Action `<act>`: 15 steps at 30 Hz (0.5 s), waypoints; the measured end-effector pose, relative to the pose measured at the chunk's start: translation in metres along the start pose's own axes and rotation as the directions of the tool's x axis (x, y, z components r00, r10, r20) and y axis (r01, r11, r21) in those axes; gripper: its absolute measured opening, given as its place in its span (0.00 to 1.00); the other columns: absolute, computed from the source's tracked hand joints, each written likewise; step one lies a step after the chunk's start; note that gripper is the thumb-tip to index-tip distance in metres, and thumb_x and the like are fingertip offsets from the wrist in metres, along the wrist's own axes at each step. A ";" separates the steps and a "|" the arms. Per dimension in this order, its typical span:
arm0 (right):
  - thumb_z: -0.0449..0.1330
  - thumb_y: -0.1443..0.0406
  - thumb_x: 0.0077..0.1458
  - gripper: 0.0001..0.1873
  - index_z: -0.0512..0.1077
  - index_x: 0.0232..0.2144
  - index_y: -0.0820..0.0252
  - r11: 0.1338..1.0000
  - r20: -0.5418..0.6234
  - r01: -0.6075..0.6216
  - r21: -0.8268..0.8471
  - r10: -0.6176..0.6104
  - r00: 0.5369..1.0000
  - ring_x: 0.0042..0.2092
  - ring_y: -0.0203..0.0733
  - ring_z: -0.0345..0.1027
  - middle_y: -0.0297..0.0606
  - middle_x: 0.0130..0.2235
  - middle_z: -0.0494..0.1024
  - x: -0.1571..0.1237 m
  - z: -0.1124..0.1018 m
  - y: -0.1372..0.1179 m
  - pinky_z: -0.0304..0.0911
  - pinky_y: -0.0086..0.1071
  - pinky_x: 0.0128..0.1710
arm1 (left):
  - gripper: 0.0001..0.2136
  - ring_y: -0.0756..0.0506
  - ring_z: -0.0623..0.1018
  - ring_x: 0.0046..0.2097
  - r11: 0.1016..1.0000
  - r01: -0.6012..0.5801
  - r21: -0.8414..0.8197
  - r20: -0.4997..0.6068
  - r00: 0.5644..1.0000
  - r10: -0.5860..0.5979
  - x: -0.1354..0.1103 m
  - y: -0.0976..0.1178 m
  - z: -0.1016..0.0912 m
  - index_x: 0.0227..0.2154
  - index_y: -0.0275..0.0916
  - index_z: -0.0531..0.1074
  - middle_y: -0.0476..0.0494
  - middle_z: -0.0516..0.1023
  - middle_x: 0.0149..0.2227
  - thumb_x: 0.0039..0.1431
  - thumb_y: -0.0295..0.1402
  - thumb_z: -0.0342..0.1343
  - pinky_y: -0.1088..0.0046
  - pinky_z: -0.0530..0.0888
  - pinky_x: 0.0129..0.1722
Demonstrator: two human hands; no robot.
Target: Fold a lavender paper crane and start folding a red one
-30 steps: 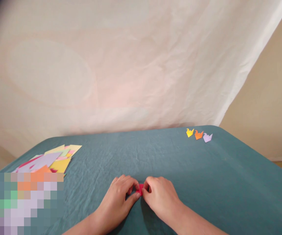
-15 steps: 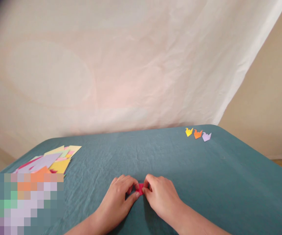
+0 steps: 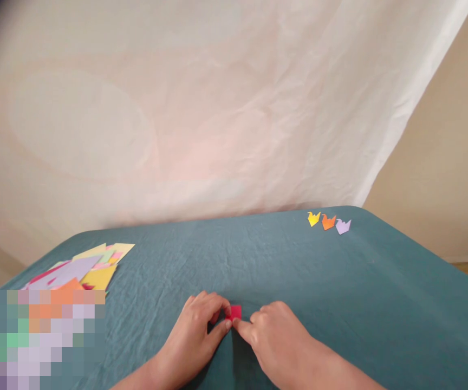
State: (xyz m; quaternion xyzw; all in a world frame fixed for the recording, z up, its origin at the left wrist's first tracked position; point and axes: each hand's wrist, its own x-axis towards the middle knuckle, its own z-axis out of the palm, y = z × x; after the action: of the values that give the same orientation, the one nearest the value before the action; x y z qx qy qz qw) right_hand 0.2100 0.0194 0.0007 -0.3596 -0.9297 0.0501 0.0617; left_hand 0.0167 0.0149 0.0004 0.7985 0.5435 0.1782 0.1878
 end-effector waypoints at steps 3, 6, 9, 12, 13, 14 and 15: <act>0.52 0.69 0.58 0.14 0.71 0.44 0.55 0.998 0.019 0.016 -0.068 -0.014 1.000 0.28 0.39 0.70 0.35 0.27 0.78 -0.001 0.003 -0.002 0.51 0.31 0.26 | 0.02 0.44 0.69 0.38 1.000 -0.001 0.005 0.004 1.000 0.001 0.000 0.000 0.000 0.32 0.42 0.70 0.50 0.75 0.33 0.56 0.29 0.53 0.68 0.59 0.37; 0.51 0.68 0.59 0.14 0.71 0.45 0.50 0.998 0.008 -0.029 -0.063 0.030 1.000 0.26 0.39 0.71 0.33 0.26 0.79 -0.001 0.004 -0.001 0.49 0.31 0.24 | 0.02 0.44 0.70 0.39 1.000 -0.002 0.002 0.002 1.000 0.002 0.000 0.000 0.000 0.32 0.42 0.70 0.50 0.75 0.34 0.57 0.29 0.53 0.68 0.59 0.38; 0.51 0.67 0.60 0.14 0.72 0.44 0.47 0.997 -0.008 -0.069 -0.040 0.069 0.998 0.25 0.38 0.72 0.32 0.26 0.79 -0.001 0.003 0.000 0.48 0.31 0.24 | 0.02 0.44 0.70 0.39 1.000 0.000 -0.005 0.001 1.000 0.000 -0.001 -0.001 0.000 0.32 0.42 0.70 0.50 0.75 0.34 0.57 0.30 0.53 0.68 0.59 0.38; 0.51 0.67 0.59 0.14 0.73 0.41 0.47 0.996 -0.014 -0.087 -0.031 0.087 0.996 0.25 0.38 0.72 0.32 0.26 0.80 -0.002 0.002 0.001 0.47 0.31 0.23 | 0.02 0.44 0.70 0.39 1.000 0.001 -0.015 0.003 1.000 -0.001 0.000 -0.001 0.000 0.32 0.42 0.70 0.50 0.75 0.34 0.57 0.30 0.53 0.68 0.60 0.38; 0.51 0.67 0.59 0.14 0.73 0.41 0.48 0.996 -0.016 -0.089 -0.030 0.088 0.996 0.25 0.37 0.72 0.32 0.26 0.80 -0.003 0.003 0.001 0.47 0.31 0.23 | 0.03 0.44 0.70 0.39 1.000 0.002 -0.019 0.004 1.000 -0.002 0.000 0.000 -0.001 0.32 0.42 0.70 0.50 0.75 0.34 0.56 0.30 0.53 0.68 0.60 0.39; 0.51 0.67 0.59 0.13 0.73 0.41 0.49 0.996 -0.019 -0.087 -0.030 0.087 0.996 0.25 0.37 0.72 0.32 0.26 0.80 -0.003 0.003 0.001 0.47 0.31 0.23 | 0.03 0.44 0.70 0.39 1.000 0.003 -0.023 0.004 1.000 -0.003 0.000 0.000 -0.001 0.32 0.42 0.70 0.50 0.75 0.34 0.56 0.29 0.53 0.68 0.60 0.39; 0.51 0.68 0.58 0.13 0.73 0.41 0.50 0.996 -0.026 -0.085 -0.033 0.084 0.996 0.24 0.37 0.72 0.32 0.26 0.80 -0.004 0.004 0.001 0.47 0.31 0.23 | 0.03 0.44 0.70 0.40 1.000 0.003 -0.027 0.004 1.000 -0.003 0.000 0.000 -0.001 0.32 0.42 0.71 0.49 0.75 0.34 0.56 0.30 0.53 0.68 0.61 0.39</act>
State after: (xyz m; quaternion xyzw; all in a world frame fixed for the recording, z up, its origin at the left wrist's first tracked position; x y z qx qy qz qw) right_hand 0.2126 0.0175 -0.0035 -0.4003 -0.9135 0.0324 0.0646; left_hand 0.0165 0.0147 0.0010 0.7954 0.5420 0.1837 0.1998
